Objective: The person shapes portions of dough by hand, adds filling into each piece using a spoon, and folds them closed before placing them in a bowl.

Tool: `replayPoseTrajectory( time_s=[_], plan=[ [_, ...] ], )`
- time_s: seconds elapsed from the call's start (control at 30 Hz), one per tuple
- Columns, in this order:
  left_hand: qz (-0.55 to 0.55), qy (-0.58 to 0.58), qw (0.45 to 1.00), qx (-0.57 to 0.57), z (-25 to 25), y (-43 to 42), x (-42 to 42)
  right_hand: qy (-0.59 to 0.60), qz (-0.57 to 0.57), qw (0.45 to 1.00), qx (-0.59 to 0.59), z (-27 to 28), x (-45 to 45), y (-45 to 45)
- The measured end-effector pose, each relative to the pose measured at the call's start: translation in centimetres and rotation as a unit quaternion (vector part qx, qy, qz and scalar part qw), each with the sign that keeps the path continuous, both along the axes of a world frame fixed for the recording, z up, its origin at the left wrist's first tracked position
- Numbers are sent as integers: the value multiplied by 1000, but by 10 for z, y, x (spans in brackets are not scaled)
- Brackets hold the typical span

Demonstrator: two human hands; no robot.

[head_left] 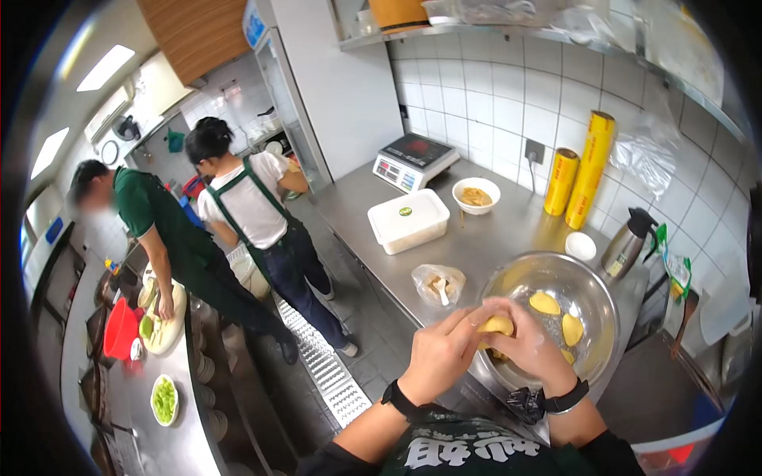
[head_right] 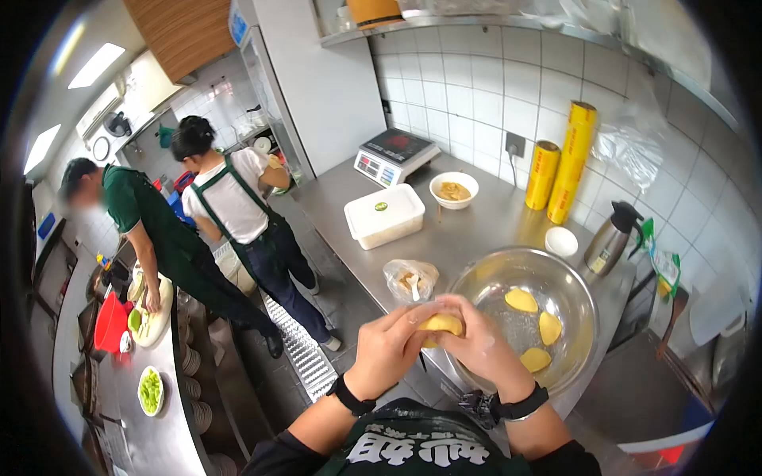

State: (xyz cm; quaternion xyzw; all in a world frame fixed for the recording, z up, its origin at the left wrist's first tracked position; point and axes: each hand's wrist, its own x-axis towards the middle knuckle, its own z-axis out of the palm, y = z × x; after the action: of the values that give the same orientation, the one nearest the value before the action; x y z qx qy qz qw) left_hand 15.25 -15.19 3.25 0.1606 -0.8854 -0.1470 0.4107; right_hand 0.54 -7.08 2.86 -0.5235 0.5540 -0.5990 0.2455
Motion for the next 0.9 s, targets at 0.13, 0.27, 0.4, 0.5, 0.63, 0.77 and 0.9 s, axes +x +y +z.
replayPoseTrajectory(
  time_s=[0.13, 0.27, 0.4, 0.5, 0.63, 0.77, 0.9],
  plan=[
    [24, -19, 1000, -3, 17, 8, 0, 252, -42, 963, 90, 2, -9, 2],
    [14, -60, 998, 32, -5, -2, 7, 162, -16, 986, 26, 9, 6, -2],
    [52, -91, 995, 5, 5, 2, 9, 222, -2, 969, 105, 1, -5, -5],
    [59, -143, 988, -30, -7, -6, 8, 256, -26, 962, 92, 0, -1, -8],
    [50, -150, 986, 48, -7, -5, 8, 194, 10, 973, 125, 13, 1, -8],
    [65, -88, 993, -38, 8, -1, 9, 260, -14, 957, 130, 4, -1, -11],
    [1, -114, 993, 31, -15, -9, 11, 150, 31, 983, 106, 14, 9, -11]
  ],
)
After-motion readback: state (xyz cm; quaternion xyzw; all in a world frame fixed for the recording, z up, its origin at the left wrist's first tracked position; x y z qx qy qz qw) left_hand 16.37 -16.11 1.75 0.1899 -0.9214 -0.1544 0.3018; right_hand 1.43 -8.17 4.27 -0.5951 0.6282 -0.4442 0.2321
